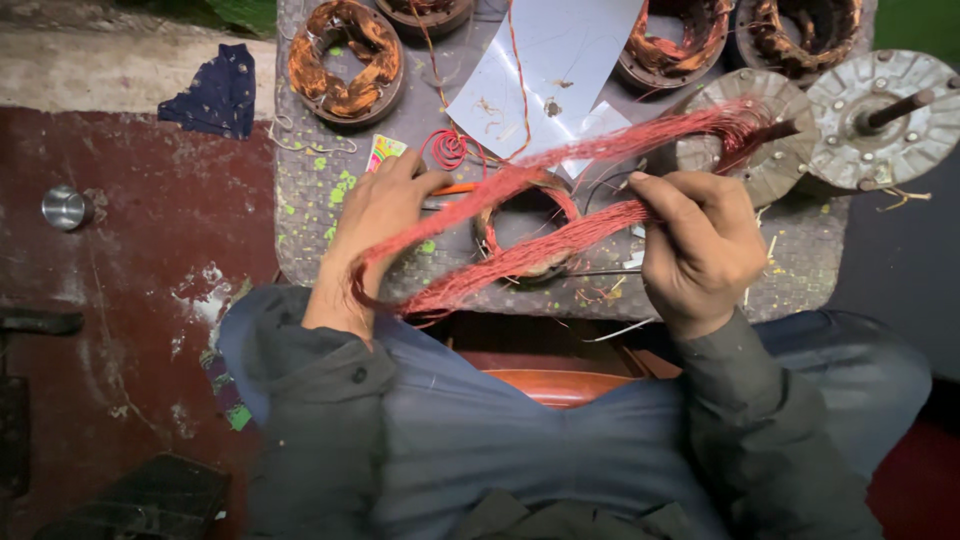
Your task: The person works on a motor stator, stripping and twisting copper wires, and testing connections with a multimeter and a match. They handle the stator, wires, and tools throughout the process.
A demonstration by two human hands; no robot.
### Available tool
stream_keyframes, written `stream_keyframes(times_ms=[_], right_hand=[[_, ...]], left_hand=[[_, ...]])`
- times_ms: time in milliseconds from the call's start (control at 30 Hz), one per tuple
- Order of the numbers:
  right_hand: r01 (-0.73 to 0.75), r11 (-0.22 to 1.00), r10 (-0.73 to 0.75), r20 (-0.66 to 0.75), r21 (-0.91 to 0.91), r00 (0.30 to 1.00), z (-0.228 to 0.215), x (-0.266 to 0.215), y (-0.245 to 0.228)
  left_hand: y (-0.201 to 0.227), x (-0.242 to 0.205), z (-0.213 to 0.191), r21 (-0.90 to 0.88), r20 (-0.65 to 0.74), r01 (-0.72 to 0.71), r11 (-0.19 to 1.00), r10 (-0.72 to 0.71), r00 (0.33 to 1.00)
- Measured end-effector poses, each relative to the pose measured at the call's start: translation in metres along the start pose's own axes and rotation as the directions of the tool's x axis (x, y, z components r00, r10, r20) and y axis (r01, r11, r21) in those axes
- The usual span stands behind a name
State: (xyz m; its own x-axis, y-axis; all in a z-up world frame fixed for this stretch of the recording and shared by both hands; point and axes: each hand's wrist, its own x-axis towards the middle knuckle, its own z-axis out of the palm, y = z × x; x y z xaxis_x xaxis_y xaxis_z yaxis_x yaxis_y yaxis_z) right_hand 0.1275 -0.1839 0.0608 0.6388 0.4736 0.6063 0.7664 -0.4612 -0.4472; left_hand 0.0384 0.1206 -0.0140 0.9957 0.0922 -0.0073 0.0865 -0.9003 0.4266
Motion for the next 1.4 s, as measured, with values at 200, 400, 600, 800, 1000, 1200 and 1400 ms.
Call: stream_keyframes(times_ms=[200, 400, 600, 800, 1000, 1200, 1400], right_hand=[[-0.010, 1.000, 0.010, -0.009, 0.021, 1.000, 0.001, 0.000, 0.000], [-0.003, 1.000, 0.004, -0.022, 0.024, 1.000, 0.002, -0.001, 0.001], [-0.017, 0.999, 0.017, -0.011, 0.033, 1.000, 0.001, -0.001, 0.001], [-0.002, 1.000, 0.002, -0.013, 0.030, 1.000, 0.001, 0.000, 0.000], [-0.022, 0.999, 0.022, -0.022, 0.026, 1.000, 0.002, 0.000, -0.001], [-0.024, 0.999, 0.025, -0.018, 0.045, 1.000, 0.005, -0.003, -0.001], [-0.013, 0.999, 0.014, -0.008, 0.034, 1.000, 0.015, -0.005, -0.002]], left_hand=[[-0.008, 0.002, 0.010, 0.108, -0.052, -0.028, 0.994, 0.034, 0.998], [-0.001, 0.007, 0.017, 0.323, -0.067, -0.093, 0.942, 0.121, 0.990], [0.003, 0.003, 0.019, 0.430, -0.077, -0.097, 0.897, 0.144, 0.987], [0.004, -0.002, -0.001, 0.520, -0.116, -0.150, 0.841, 0.243, 0.963], [0.004, -0.043, -0.068, -0.138, -0.236, -0.151, 0.979, 0.116, 0.965], [0.004, -0.073, -0.069, -0.842, -0.403, -0.173, 0.511, -0.383, 0.831], [-0.015, -0.100, -0.075, -0.861, -0.469, -0.489, 0.139, -0.587, 0.660]])
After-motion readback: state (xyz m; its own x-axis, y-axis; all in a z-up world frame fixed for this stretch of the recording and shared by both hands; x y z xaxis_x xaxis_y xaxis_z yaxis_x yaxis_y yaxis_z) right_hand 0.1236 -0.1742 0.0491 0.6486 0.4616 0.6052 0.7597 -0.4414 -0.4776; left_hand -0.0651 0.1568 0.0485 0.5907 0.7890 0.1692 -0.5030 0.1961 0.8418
